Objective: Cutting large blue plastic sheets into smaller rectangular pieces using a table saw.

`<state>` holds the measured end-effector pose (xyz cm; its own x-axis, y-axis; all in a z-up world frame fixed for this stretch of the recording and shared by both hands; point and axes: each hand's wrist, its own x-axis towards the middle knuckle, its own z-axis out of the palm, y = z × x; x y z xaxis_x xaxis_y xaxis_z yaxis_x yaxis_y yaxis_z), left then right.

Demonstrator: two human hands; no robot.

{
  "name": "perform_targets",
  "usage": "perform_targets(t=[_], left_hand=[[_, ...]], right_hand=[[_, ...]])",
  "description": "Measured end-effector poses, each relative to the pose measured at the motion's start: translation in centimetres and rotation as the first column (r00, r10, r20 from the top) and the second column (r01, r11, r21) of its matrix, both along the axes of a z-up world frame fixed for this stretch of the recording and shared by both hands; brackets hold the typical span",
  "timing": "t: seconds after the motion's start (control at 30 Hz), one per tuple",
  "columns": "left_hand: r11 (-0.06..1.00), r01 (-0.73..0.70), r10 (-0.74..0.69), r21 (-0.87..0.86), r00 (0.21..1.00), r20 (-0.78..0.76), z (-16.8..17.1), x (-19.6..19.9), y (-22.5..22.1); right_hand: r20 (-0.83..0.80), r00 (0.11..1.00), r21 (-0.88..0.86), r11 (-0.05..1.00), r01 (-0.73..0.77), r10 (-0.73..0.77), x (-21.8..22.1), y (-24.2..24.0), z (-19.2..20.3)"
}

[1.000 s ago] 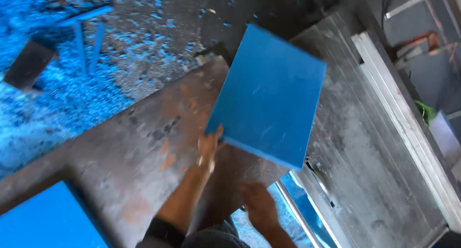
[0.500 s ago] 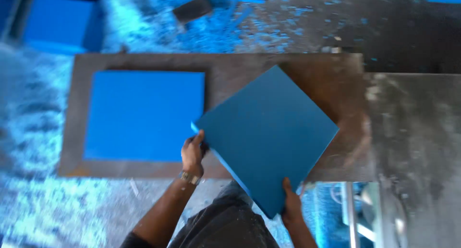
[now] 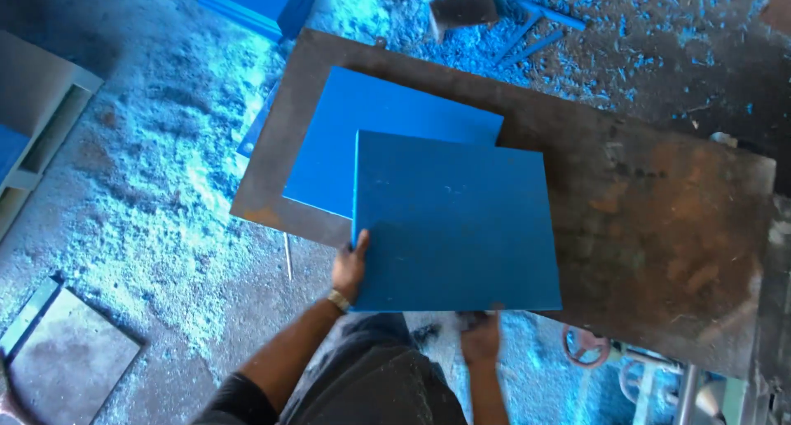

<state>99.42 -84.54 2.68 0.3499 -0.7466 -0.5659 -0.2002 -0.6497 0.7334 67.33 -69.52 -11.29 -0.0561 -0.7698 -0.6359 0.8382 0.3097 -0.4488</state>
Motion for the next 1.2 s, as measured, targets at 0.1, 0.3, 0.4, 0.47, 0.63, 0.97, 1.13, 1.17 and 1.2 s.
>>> perform_targets(t=[0.1,0.3,0.4,0.47,0.63,0.97,1.13,1.17,1.2], left_hand=[[0.994,0.102,-0.102,0.038,0.995,0.002,-1.2,6.9,-0.8],[0.959,0.265,-0.262,-0.099,0.964,0.042,-9.7,18.0,-7.3],[0.908,0.420,-0.414,-0.011,0.900,0.138,-19.0,22.8,-8.4],[0.862,0.503,-0.504,0.059,0.841,0.195,-21.4,25.3,-9.0],[0.911,0.331,-0.362,0.246,0.927,0.096,-14.6,26.5,-15.5],[0.846,0.442,-0.488,0.298,0.868,0.097,-10.5,22.1,-21.6],[0.818,0.575,-0.515,-0.035,0.757,0.403,0.3,27.1,-21.3],[0.819,0.573,-0.515,-0.033,0.759,0.399,-0.3,27.9,-21.4],[0.791,0.612,-0.563,-0.016,0.737,0.375,-1.0,28.7,-21.5]], right_hand=[[0.010,0.971,0.046,0.970,0.238,-0.239,-1.5,-0.7,3.7],[-0.344,0.913,0.288,0.901,0.326,-0.220,7.0,-2.9,3.9],[-0.440,0.860,0.293,0.865,0.408,-0.257,11.9,-2.9,4.7],[-0.500,0.826,0.349,0.813,0.466,-0.259,14.3,-3.7,3.8],[-0.423,0.843,0.282,0.835,0.472,-0.333,16.4,-9.2,3.3],[-0.471,0.859,0.425,0.801,0.422,-0.203,12.0,-15.3,5.9],[-0.641,0.193,0.761,0.581,0.289,0.743,9.9,-16.1,10.5],[-0.638,0.190,0.762,0.578,0.291,0.746,8.3,-15.6,9.9],[-0.688,-0.045,0.679,0.665,0.311,0.724,6.8,-15.0,9.1]])
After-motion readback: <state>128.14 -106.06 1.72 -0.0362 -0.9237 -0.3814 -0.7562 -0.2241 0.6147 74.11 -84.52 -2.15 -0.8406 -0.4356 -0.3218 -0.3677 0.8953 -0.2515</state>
